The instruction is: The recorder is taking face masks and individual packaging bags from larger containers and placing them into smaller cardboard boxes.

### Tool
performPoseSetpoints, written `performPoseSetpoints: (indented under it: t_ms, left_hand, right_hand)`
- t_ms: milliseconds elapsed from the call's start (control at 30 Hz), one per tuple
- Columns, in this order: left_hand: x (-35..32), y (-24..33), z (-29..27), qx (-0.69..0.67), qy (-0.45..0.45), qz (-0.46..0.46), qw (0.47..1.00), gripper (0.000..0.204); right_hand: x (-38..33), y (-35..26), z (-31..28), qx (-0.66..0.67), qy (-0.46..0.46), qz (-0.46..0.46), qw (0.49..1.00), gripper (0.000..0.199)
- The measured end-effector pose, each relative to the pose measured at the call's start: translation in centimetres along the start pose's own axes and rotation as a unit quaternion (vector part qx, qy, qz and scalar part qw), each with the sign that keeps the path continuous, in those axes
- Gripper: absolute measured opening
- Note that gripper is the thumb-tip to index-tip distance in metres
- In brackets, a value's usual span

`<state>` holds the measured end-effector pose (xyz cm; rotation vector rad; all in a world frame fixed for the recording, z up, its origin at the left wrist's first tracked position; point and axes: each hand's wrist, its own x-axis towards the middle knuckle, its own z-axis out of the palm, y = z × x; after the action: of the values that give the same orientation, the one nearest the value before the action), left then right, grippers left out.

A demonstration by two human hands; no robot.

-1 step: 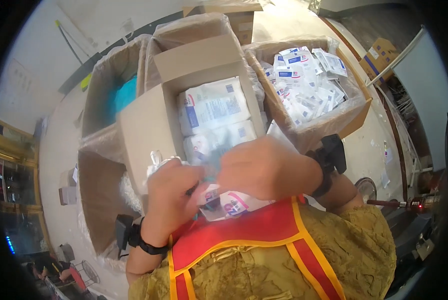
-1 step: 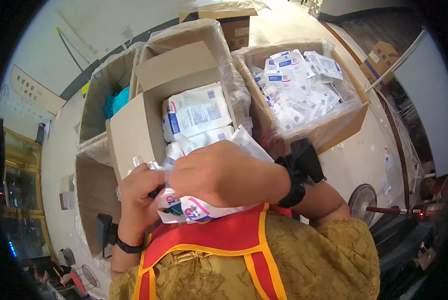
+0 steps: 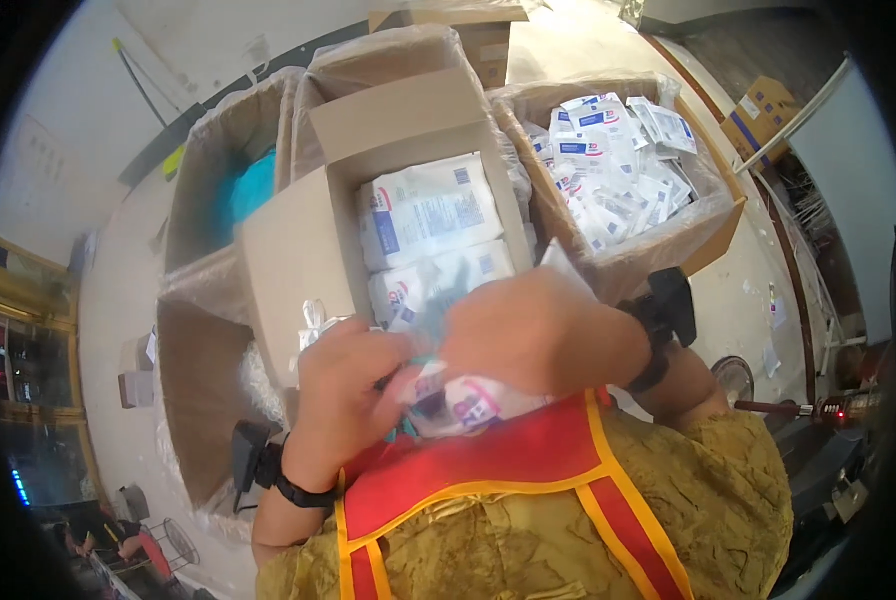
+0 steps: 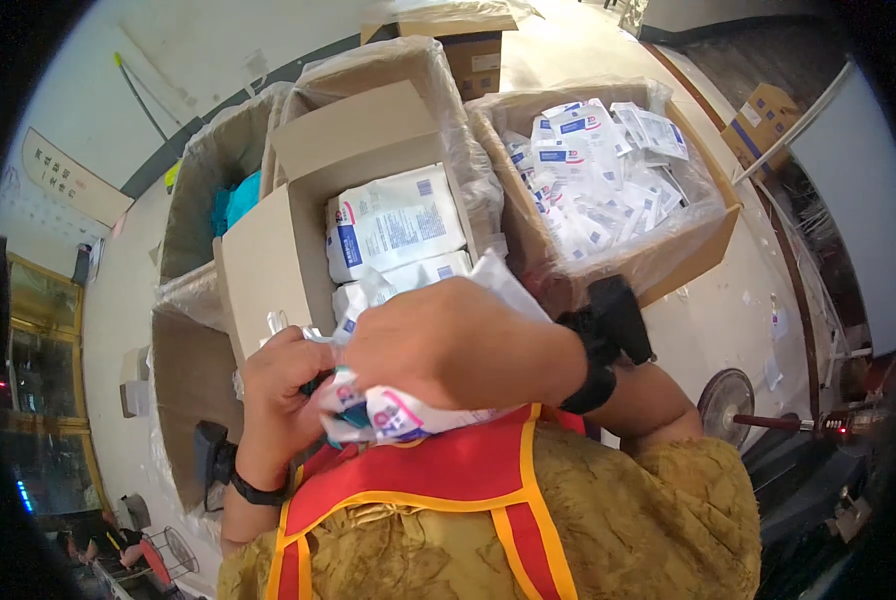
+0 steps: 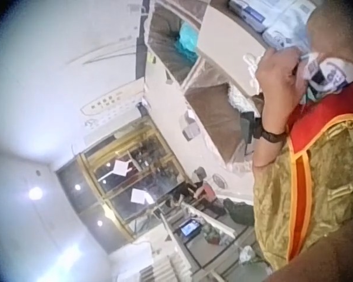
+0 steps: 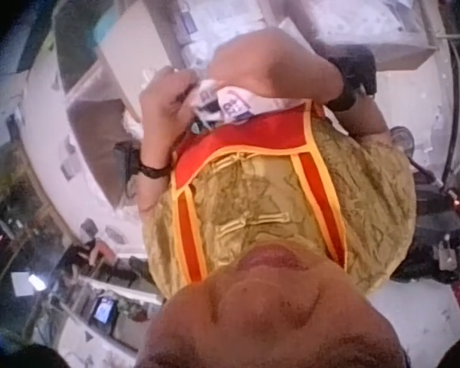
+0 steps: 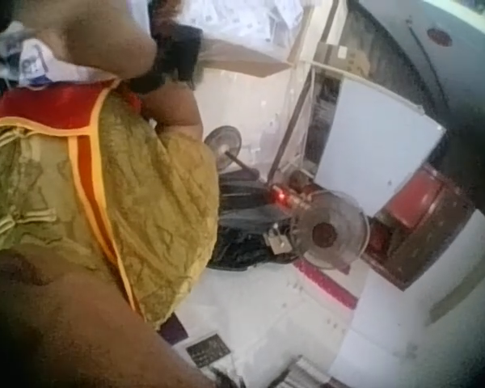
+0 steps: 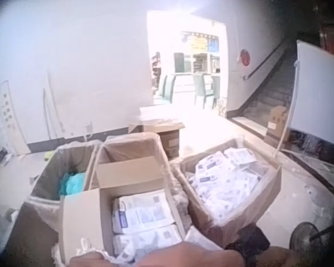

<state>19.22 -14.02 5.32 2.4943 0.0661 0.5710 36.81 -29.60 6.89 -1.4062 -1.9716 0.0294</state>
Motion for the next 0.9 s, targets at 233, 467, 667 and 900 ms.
performPoseSetpoints:
  t_ms: [233,467,667,900]
  left_hand:
    - [-0.4,-1.3,-2.2,-0.261,0.163,-0.196,0.931,0.01]
    - [0.0,-3.3,-2.9,-0.276,0.218,-0.264,0.898,0.011]
    - [1.6,-2.2,-2.6,-0.167,0.167,-0.23,0.944,0.011]
    - [2.9,-0.6,-2.6,-0.15,0.14,-0.209,0.956,0.012]
  right_hand:
    - [-5.9,4.8,-6.1,0.082,0.187,0.247,0.947,0.006]
    - [-13.4,16.3,-15.9,0.081,0.346,0.405,0.843,0.007]
    - [-16.7,25.0,-16.7,-0.364,0.098,0.445,0.812,0.042]
    - [1.2,7.7,-7.4,-0.102,0.117,0.091,0.984,0.048]
